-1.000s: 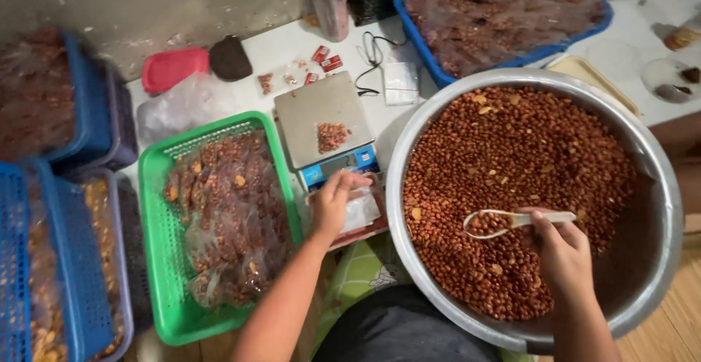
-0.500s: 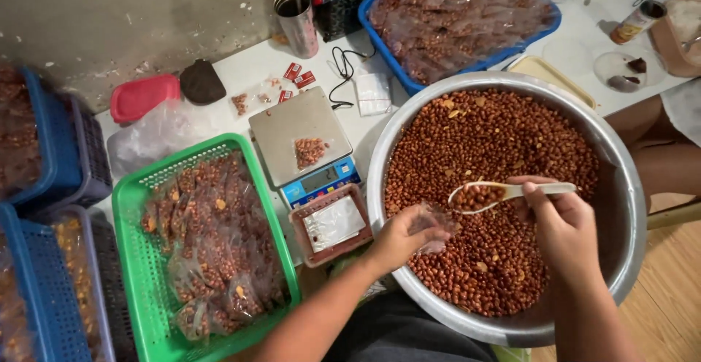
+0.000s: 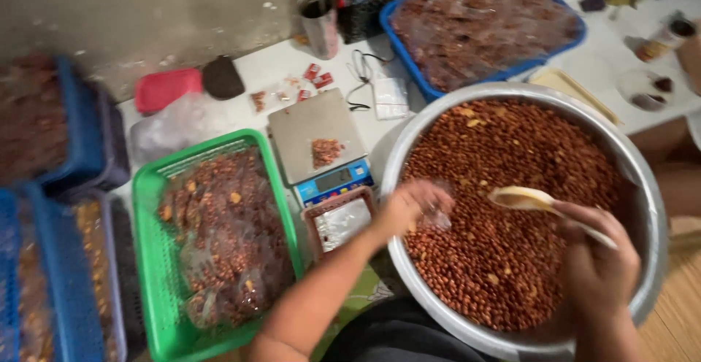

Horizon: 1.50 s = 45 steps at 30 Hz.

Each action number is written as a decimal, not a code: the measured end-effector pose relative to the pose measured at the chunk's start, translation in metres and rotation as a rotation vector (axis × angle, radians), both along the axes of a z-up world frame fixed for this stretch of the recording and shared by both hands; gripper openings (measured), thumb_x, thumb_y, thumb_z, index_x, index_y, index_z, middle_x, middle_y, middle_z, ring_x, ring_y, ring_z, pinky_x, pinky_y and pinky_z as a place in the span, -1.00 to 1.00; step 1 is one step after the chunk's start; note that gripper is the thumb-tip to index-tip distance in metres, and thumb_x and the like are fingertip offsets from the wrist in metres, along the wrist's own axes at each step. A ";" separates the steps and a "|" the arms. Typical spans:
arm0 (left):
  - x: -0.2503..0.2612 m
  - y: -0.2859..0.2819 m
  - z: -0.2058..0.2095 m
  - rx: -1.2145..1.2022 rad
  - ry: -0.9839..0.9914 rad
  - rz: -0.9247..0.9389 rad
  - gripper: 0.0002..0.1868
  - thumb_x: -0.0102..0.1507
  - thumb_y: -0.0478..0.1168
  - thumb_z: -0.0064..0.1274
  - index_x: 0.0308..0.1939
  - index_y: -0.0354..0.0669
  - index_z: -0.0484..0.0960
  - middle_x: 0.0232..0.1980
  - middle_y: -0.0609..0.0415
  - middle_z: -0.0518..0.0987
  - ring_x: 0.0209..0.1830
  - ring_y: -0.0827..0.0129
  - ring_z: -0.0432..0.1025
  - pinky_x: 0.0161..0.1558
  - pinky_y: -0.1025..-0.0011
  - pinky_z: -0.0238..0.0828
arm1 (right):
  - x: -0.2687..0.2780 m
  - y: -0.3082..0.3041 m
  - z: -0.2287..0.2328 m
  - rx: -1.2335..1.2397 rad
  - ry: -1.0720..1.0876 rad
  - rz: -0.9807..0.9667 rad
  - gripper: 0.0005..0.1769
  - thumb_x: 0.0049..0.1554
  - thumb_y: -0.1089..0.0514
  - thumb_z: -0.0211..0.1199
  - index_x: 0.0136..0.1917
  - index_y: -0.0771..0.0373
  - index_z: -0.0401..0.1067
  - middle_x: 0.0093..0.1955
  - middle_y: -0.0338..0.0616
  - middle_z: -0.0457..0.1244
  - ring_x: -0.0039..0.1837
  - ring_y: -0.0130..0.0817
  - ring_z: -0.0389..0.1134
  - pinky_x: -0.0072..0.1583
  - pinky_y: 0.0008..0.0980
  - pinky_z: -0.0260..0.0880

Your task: Scooping roasted peanuts from a large bowl into small plastic bags using a spoon for packaging.

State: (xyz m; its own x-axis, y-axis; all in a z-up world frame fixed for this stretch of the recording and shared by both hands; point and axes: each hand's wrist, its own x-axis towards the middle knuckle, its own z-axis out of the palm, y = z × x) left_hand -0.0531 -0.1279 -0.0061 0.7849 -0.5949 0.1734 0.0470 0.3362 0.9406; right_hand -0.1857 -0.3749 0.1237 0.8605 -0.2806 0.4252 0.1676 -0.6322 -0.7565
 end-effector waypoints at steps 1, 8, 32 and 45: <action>0.023 0.020 0.000 0.003 -0.003 0.019 -0.74 0.46 -0.39 -0.15 -0.07 -0.13 0.69 0.00 0.05 0.67 -0.03 0.37 0.57 -0.01 0.41 0.60 | -0.003 0.002 0.001 0.003 -0.003 0.019 -0.78 0.38 0.48 0.13 0.20 0.35 0.52 0.09 0.02 0.35 0.09 -0.27 0.33 0.25 -0.36 0.28; 0.104 0.142 0.016 0.735 -0.313 0.913 -0.82 0.34 -0.15 0.03 -0.09 -0.04 0.71 -0.02 0.14 0.66 -0.12 0.36 0.56 -0.07 0.36 0.48 | -0.017 0.010 0.000 0.110 0.142 -0.147 -0.80 0.51 0.41 0.11 0.32 0.38 0.51 0.05 -0.03 0.30 0.08 -0.35 0.28 0.19 -0.42 0.28; -0.045 -0.012 0.015 -0.243 0.856 -0.038 -0.69 0.43 -0.27 -0.11 0.27 -0.17 0.45 0.13 -0.26 0.59 0.03 -0.02 0.55 -0.02 -0.03 0.57 | -0.032 -0.020 -0.026 0.077 0.267 -0.296 -0.78 0.52 0.28 0.12 0.31 0.17 0.56 0.03 -0.20 0.35 -0.01 -0.49 0.29 0.11 -0.49 0.25; -0.039 -0.032 -0.040 0.175 1.021 0.163 -0.77 0.38 0.01 0.15 -0.24 -0.01 0.66 -0.25 -0.01 0.69 -0.30 0.18 0.61 -0.27 0.22 0.57 | -0.022 -0.023 -0.114 0.095 0.767 -0.340 -0.71 0.46 0.08 0.19 0.20 0.24 0.67 -0.28 -0.02 0.31 -0.24 -0.29 0.16 -0.20 -0.19 0.12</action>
State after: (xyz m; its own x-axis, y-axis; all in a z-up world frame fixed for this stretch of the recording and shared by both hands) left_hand -0.0917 -0.1601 -0.0464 0.5828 -0.4219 -0.6945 0.8121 0.2732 0.5156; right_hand -0.2077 -0.3982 0.0102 0.7634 -0.5814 -0.2814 -0.6023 -0.4833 -0.6354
